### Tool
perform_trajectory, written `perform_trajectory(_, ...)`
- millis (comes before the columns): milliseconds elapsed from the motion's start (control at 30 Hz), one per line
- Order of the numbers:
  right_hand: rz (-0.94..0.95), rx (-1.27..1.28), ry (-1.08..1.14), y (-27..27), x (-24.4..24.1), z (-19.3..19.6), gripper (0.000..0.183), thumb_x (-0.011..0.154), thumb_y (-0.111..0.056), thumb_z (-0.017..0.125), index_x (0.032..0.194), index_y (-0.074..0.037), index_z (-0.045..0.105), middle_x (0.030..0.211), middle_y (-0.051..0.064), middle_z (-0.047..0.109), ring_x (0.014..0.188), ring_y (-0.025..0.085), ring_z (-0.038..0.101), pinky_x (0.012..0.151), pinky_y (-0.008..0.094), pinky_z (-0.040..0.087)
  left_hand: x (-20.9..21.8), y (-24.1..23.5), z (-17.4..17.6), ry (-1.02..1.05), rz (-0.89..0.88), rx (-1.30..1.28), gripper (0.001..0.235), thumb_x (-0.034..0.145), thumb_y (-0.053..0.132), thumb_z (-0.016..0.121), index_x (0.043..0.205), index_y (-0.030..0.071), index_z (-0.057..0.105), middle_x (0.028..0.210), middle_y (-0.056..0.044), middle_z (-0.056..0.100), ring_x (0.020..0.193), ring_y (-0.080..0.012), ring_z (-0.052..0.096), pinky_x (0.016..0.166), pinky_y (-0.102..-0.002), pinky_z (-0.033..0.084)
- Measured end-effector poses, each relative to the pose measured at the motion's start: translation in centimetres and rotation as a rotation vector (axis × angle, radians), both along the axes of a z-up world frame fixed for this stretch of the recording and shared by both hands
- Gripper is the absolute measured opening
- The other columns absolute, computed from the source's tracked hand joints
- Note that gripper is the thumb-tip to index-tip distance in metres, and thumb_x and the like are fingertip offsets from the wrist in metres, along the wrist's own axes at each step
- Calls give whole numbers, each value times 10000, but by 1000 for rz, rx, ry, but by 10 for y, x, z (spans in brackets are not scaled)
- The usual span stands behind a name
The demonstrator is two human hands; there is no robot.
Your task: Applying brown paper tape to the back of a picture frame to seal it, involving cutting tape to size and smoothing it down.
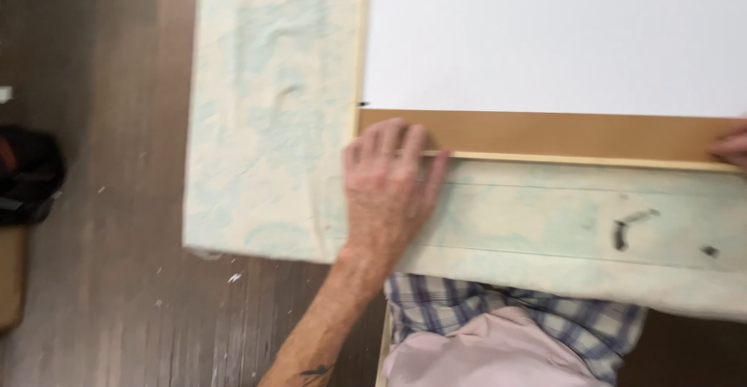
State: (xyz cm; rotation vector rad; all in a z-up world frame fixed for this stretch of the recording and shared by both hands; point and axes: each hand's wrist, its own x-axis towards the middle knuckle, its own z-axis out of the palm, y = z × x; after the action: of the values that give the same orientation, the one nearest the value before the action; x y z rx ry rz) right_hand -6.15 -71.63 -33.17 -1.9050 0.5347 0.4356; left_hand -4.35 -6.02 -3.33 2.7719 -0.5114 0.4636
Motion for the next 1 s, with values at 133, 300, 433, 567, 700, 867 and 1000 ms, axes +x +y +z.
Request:
perform_trajectory(133,894,-826,-706,174,7,283,263,903,-375,621,1126,-383,761,1206,-161,699,1191,82,666,1347,502,336,19,-8,6,77,34,37,388,992,530,681,907,152,647,920,-55,618,839,-204,570,732,-372,477)
perform_trajectory(300,1102,-1076,-755,203,11,318,259,833,-377,736,1083,-319,771,1122,-128,734,995,82,711,1116,436,529,31,-37,25,324,-26,50,304,981,347,733,864,108,586,842,-41,583,696,-192,564,564,-359,504)
perform_trajectory(433,1099,-1089,-697,220,10,339,207,858,-340,726,1049,-284,785,1113,-90,742,998,86,710,1145,420,508,41,-90,39,491,-347,-32,296,921,-22,523,1156,75,674,1154,-87,634,969,-289,625,730,-459,545)
perform_trajectory(567,1099,-1028,-672,222,13,339,191,871,-339,707,1037,-285,784,1095,-80,748,990,106,709,1158,435,479,44,-151,28,547,-685,-47,255,1021,194,559,1209,104,706,1155,-100,620,986,-238,623,748,-380,586)
perform_trajectory(700,1087,-991,-697,222,14,342,189,908,-315,679,1052,-240,775,1083,-24,742,975,171,703,1173,472,463,45,-197,14,342,-914,0,358,876,-84,653,1197,74,672,1023,-89,524,850,-269,576,560,-421,562)
perform_trajectory(867,1041,-910,-668,223,11,346,193,893,-297,702,1029,-188,787,1104,22,753,1032,181,700,1193,506,426,39,-219,3,321,-912,28,125,930,-20,619,1014,66,653,1027,-82,557,803,-265,580,502,-430,531)
perform_trajectory(1000,1038,-995,-652,225,5,361,201,944,-303,653,1055,-189,777,1124,5,739,1061,169,686,1185,485,411,31,-227,-9,196,-885,85,263,808,-73,649,1010,94,658,1046,-56,586,835,-250,602,602,-394,534)
